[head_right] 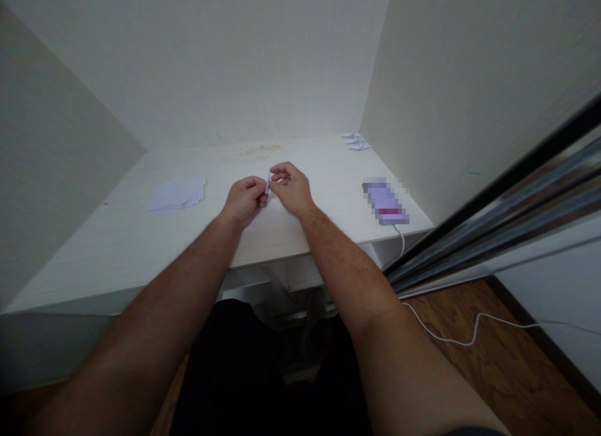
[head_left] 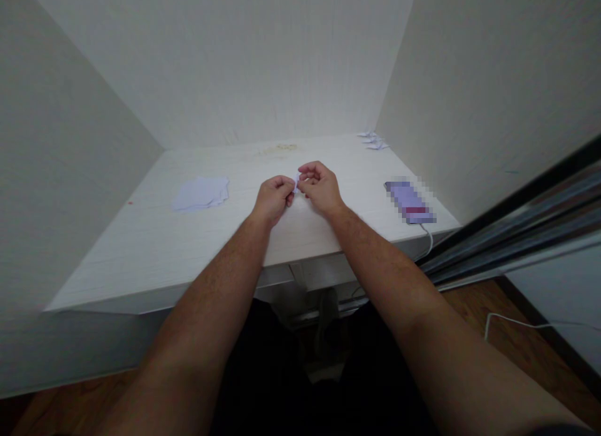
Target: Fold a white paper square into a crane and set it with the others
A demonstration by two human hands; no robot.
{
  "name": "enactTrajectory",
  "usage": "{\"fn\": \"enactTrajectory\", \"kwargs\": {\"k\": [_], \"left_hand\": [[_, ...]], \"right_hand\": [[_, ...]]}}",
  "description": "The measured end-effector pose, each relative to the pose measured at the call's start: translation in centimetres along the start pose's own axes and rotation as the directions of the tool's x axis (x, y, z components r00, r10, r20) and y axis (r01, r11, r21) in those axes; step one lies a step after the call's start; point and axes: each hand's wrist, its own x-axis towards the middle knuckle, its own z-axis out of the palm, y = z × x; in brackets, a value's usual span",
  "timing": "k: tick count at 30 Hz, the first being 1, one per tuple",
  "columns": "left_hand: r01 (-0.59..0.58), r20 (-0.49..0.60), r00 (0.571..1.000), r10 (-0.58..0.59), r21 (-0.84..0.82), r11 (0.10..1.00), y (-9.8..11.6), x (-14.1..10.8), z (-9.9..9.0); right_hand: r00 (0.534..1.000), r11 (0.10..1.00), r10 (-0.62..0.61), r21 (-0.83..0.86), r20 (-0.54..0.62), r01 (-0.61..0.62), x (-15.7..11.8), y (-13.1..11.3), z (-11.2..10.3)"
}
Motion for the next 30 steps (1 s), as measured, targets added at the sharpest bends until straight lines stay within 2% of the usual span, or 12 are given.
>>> {"fn": "enactTrajectory", "kwargs": {"k": [8,18,23,30], "left_hand": [[-0.006,0.004,1.0,0.006,0.018,1.0,0.17,-0.16,0.09],[-0.033,0.023,0.999,0.033,0.005,0.999,-0.11,0.0,-0.04],[-0.055,0.022,0.998,0.054,0.002,0.999,-0.25,0.2,-0.07],[-0.029,-0.001,1.0,0.029,0.009,1.0,0.01,-0.04,-0.01]], "right_hand": [[0.996,0.991,-0.085,-0.097,0.029,0.087,0.05,0.47,-0.22],[0.997,0.993,-0.083,-0.085,0.008,0.083,-0.09,0.06,-0.08],[0.997,0.988,-0.078,-0.133,-0.021,0.074,-0.12,-0.03,-0.13],[0.996,0.985,-0.086,-0.15,-0.013,0.083,-0.26,-0.21,-0.25]]}}
